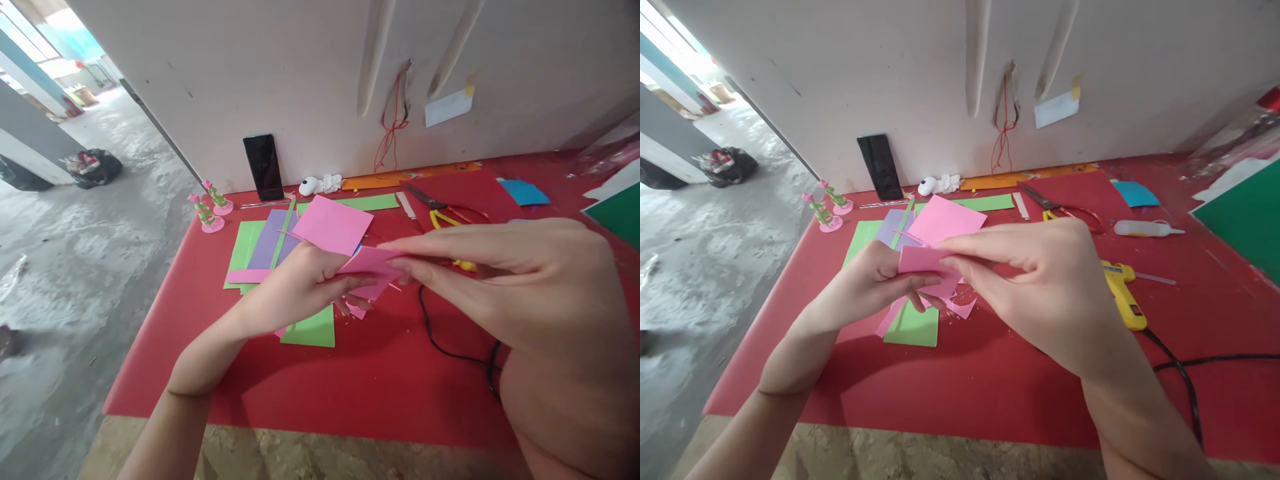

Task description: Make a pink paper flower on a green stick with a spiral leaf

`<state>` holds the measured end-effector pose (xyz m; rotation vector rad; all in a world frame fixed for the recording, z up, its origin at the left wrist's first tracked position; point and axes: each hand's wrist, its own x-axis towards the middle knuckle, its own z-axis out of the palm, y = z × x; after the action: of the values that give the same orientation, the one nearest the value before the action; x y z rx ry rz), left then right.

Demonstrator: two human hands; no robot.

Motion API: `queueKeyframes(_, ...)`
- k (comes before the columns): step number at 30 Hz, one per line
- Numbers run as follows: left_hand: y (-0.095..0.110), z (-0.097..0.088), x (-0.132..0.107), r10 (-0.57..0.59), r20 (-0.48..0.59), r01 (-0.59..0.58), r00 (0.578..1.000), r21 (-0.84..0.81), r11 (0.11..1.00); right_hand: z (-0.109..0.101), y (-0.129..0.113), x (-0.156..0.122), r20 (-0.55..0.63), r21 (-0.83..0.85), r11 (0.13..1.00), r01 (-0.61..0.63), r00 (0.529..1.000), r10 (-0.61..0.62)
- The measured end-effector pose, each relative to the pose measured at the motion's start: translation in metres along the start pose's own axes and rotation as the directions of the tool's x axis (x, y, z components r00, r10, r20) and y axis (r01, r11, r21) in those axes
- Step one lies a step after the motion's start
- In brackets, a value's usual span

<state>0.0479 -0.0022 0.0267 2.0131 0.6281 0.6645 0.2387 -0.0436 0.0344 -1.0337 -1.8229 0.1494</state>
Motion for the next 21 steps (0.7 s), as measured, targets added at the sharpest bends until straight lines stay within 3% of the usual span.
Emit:
queueKeyframes(3, -0.001, 0.001, -0.001, 0.03, -0.037, -0.032, 0.999, -0.065, 0.997, 0.003, -0.003, 0.002, 0.006, 0.13, 0.99, -0.054, 0.999, 0.053)
queueKeyframes(7, 0.0, 0.003, -0.001, 0.065, -0.014, -0.065, 0.998, 0.006, 0.998, 0.011, -0.005, 0.005, 0.022, 0.321, 0.939, -0.123, 0.992, 0.122)
queueKeyframes(12, 0.001, 0.007, -0.001, 0.191, -0.059, -0.174, 0.98, 0.219, 0.96, 0.017, -0.002, 0.002, -0.067, 0.285, 0.947, -0.15, 0.982, 0.176)
queueKeyframes(14, -0.001, 0.009, 0.0, 0.319, -0.113, -0.259, 0.941, 0.368, 0.893, 0.017, -0.003, 0.002, -0.079, 0.287, 0.946, -0.15, 0.98, 0.18)
queueKeyframes(16, -0.005, 0.011, 0.0, 0.471, -0.171, -0.324, 0.866, 0.525, 0.787, 0.018, -0.005, 0.001, -0.091, 0.297, 0.942, -0.155, 0.978, 0.189)
queueKeyframes(19, -0.011, 0.016, 0.002, 0.626, -0.215, -0.342, 0.749, 0.685, 0.644, 0.018, -0.01, 0.001, -0.132, 0.309, 0.94, -0.146, 0.972, 0.195)
queueKeyframes(21, -0.013, 0.02, 0.002, 0.662, -0.249, -0.311, 0.707, 0.731, 0.608, 0.018, -0.01, 0.001, -0.14, 0.313, 0.938, -0.147, 0.97, 0.199)
